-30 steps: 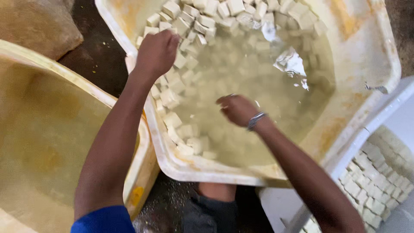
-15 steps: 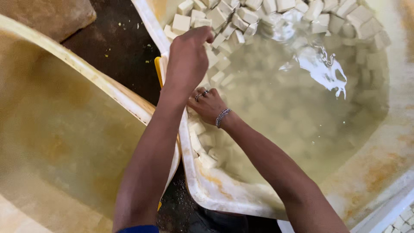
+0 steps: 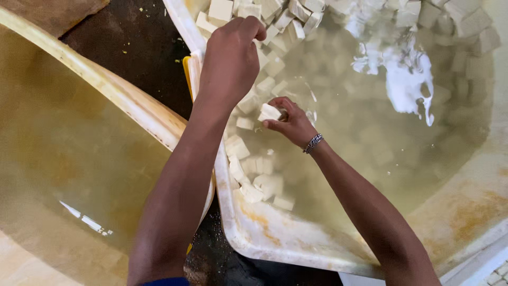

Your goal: The person lifts tofu blocks by hand from a large water-filled tub and places them one at a time into a white plastic container, arranging them in neat rows. They occasionally gather several blocks in both hands and set them into the container, repeating the transfer throughout the episode.

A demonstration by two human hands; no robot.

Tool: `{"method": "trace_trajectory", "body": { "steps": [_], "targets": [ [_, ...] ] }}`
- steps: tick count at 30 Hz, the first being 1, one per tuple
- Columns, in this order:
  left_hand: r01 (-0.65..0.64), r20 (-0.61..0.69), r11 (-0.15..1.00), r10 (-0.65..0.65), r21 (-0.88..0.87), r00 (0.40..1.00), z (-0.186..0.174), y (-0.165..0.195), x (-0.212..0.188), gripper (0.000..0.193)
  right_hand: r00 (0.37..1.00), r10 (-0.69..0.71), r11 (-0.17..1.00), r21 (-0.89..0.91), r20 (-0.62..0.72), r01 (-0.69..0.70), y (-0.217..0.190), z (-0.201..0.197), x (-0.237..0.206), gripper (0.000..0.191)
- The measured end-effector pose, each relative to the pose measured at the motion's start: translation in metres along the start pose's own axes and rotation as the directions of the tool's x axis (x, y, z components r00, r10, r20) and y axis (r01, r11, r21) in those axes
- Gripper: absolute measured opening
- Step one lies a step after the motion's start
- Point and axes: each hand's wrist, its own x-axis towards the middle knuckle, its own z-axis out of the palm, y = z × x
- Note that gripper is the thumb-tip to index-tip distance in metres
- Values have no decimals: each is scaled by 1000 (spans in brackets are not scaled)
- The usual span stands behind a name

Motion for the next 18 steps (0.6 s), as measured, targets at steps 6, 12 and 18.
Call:
{"method": "trace_trajectory", "body": {
  "steps": [6, 12, 18],
  "targets": [
    [59, -8, 998, -60, -28, 998, 1, 6, 6, 20, 784, -555, 811, -390, -276, 437, 6, 20, 15, 53],
    [68, -10, 997, -68, -31, 998, 5, 3, 16, 19, 743, -625, 700, -594, -240, 396, 22, 68, 63, 52],
    [86, -16, 995, -86, -42, 996, 8, 3, 19, 20, 884, -436, 822, -474, -168, 315, 29, 72, 84, 63]
  ]
}}
